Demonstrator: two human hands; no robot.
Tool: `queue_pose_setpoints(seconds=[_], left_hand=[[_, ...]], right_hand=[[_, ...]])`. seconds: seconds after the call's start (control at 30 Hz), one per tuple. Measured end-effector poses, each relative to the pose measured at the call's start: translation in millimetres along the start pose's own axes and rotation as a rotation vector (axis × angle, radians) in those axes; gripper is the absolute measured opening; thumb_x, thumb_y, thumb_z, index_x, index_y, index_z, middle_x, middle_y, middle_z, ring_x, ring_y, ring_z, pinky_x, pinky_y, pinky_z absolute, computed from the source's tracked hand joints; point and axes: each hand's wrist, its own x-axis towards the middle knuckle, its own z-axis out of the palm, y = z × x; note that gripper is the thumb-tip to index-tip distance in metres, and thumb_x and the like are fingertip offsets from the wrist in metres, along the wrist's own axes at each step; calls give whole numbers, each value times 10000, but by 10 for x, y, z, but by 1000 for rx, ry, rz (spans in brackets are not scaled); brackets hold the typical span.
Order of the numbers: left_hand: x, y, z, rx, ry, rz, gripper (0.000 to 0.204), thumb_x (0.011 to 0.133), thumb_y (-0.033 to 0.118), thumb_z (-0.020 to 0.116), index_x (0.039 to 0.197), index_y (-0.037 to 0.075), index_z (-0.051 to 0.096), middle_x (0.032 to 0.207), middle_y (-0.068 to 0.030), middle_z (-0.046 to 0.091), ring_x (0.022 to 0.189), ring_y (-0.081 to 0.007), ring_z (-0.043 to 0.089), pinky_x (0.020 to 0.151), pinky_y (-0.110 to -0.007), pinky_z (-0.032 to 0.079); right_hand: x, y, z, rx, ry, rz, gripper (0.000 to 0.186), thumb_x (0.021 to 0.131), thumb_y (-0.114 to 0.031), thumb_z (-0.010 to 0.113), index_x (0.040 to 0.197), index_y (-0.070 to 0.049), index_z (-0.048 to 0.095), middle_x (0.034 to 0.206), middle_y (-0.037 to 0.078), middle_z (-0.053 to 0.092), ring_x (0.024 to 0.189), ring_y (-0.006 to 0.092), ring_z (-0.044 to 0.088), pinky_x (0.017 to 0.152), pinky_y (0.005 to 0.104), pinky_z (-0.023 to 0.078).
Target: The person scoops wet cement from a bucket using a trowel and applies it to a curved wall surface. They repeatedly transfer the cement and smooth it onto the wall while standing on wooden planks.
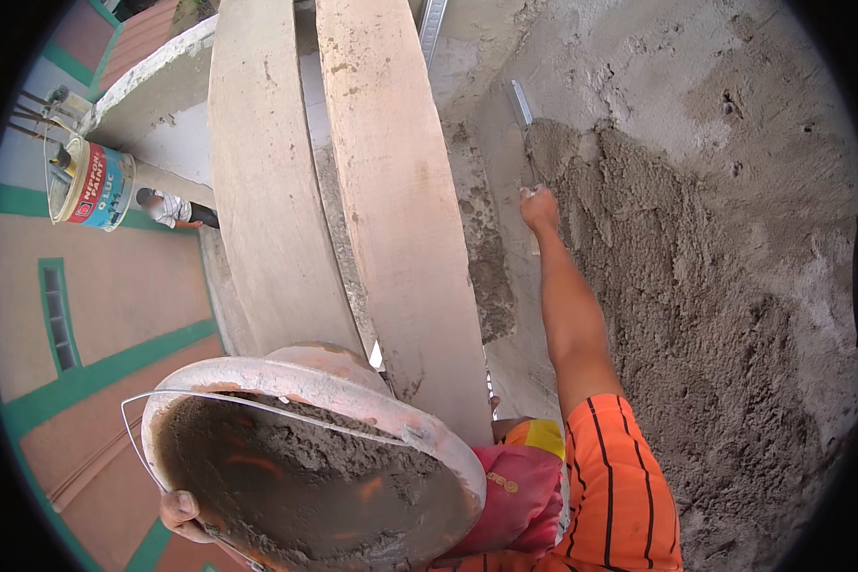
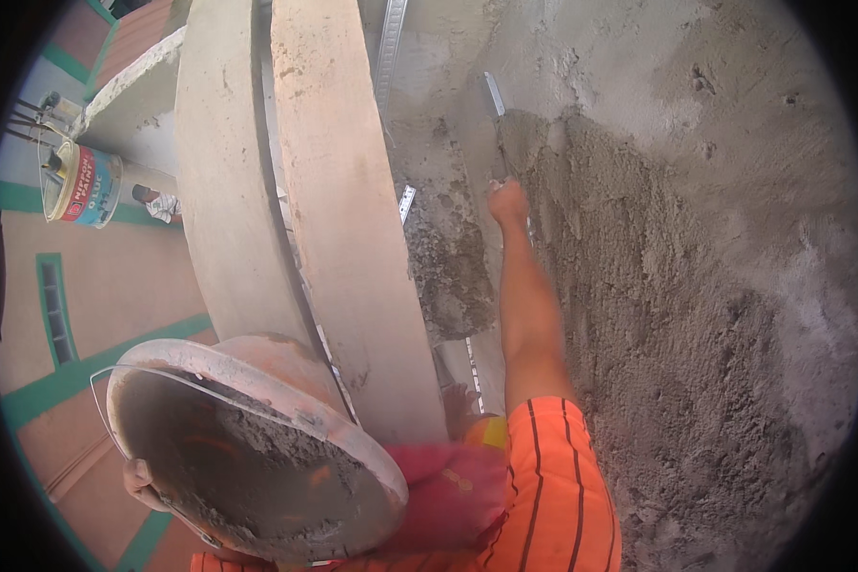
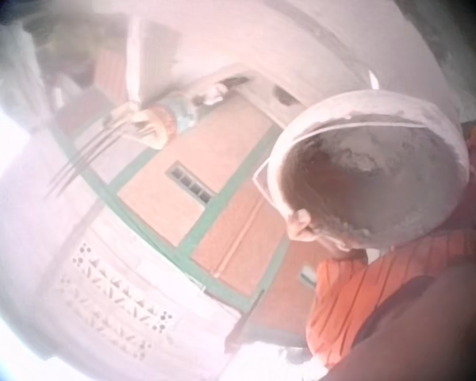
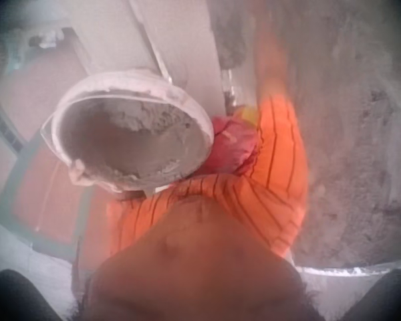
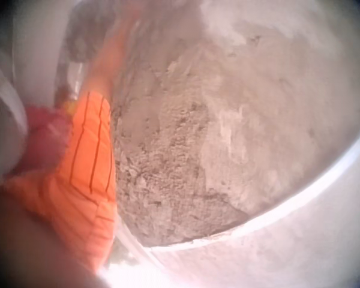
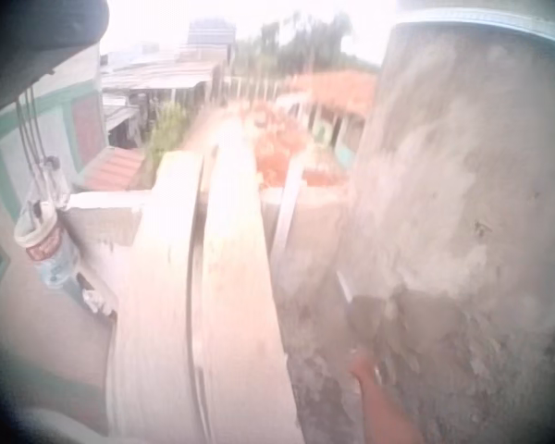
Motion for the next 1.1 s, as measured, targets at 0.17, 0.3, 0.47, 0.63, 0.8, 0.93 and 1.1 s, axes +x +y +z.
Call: queue_pose_setpoints(seconds=[0.17,0.3,0.47,0.63,0.8,0.93,1.1], left_hand=[[60,-3,17,0,-10,-16,657,632,254,608,1166,-125,555,967,-214,646,835,-297,626,747,-358,509],[87,11,48,-17,-40,-45,667,630,266,612,1167,-125,553,964,-217,643,833,-300,623,744,-361,506],[92,-24,163,-61,-96,-90,678,628,280,617,1168,-124,550,960,-221,640,830,-304,620,739,-364,503],[51,-7,303,-116,-164,-152,690,626,295,623,1170,-124,546,956,-225,637,828,-308,616,734,-367,499],[8,-26,391,-169,-219,-182,703,624,309,628,1171,-124,543,953,-228,633,825,-311,612,730,-370,495],[116,-36,250,-156,-287,-213,716,607,316,625,1170,-118,541,949,-237,623,833,-321,610,726,-374,492],[121,-28,251,-150,-309,-238,728,592,314,613,1173,-121,551,951,-242,635,845,-325,620,749,-381,507]], right_hand=[[-239,108,-244,25,54,42,391,908,-388,585,1106,-52,615,1061,226,670,1037,409,626,873,491,487],[-502,177,-419,99,155,36,388,907,-408,593,1078,-61,627,1013,212,683,975,401,642,834,487,491],[-1004,329,-685,120,227,71,381,907,-405,599,1085,-70,631,990,205,687,933,398,653,810,475,497],[-1582,475,-1214,97,238,91,370,908,-387,600,1109,-78,627,988,194,693,939,392,656,805,473,495],[-2173,577,-1751,49,328,24,354,899,-379,611,1079,-75,642,962,200,696,916,394,660,795,475,495],[-2475,404,-2116,-5,363,100,331,893,-352,628,1067,-71,648,949,184,700,896,390,664,778,477,495],[-2705,-119,-2547,-15,476,-163,284,881,-281,671,1062,-64,647,876,152,698,816,331,672,732,424,505]])
